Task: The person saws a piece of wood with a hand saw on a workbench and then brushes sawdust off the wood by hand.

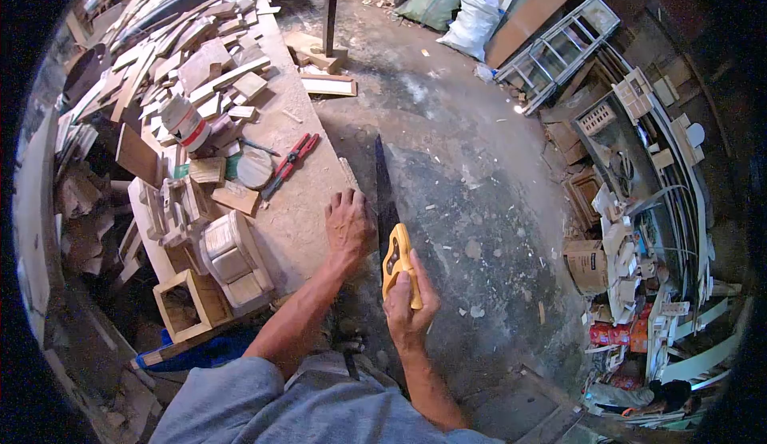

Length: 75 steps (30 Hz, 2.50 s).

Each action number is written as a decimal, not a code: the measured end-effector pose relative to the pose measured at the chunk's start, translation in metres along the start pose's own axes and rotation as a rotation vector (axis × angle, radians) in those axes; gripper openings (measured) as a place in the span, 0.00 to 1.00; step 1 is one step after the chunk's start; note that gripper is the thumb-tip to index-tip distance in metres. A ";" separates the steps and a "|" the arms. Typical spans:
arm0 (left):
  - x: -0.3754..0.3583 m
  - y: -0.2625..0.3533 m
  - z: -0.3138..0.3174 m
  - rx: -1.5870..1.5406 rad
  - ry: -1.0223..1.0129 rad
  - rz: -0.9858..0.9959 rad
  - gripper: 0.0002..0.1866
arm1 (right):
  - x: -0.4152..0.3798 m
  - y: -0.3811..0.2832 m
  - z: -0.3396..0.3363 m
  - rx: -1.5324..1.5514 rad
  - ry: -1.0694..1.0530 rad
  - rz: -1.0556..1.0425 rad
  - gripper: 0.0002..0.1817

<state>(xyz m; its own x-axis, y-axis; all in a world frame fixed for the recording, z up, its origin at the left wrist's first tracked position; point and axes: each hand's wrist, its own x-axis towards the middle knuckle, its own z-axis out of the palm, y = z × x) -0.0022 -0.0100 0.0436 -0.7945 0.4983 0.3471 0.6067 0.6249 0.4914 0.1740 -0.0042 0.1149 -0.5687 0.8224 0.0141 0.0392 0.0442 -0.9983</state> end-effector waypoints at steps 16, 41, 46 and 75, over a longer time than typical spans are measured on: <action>0.001 -0.030 0.018 -0.088 -0.024 0.091 0.15 | 0.001 -0.035 -0.028 -0.309 -0.048 -0.164 0.22; 0.007 -0.023 0.015 -0.139 0.009 0.102 0.12 | 0.035 -0.016 -0.020 -0.278 -0.016 -0.410 0.22; 0.001 -0.012 0.003 -0.127 0.006 0.051 0.11 | 0.040 -0.011 -0.008 -0.187 0.003 -0.457 0.20; 0.001 -0.021 0.014 -0.094 0.022 0.079 0.10 | -0.021 -0.039 -0.024 -0.102 -0.004 -0.087 0.19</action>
<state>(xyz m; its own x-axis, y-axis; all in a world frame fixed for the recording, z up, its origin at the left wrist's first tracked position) -0.0153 -0.0144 0.0218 -0.7453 0.5299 0.4046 0.6629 0.5244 0.5343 0.2038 -0.0099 0.1547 -0.5772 0.8105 0.0996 0.0725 0.1724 -0.9824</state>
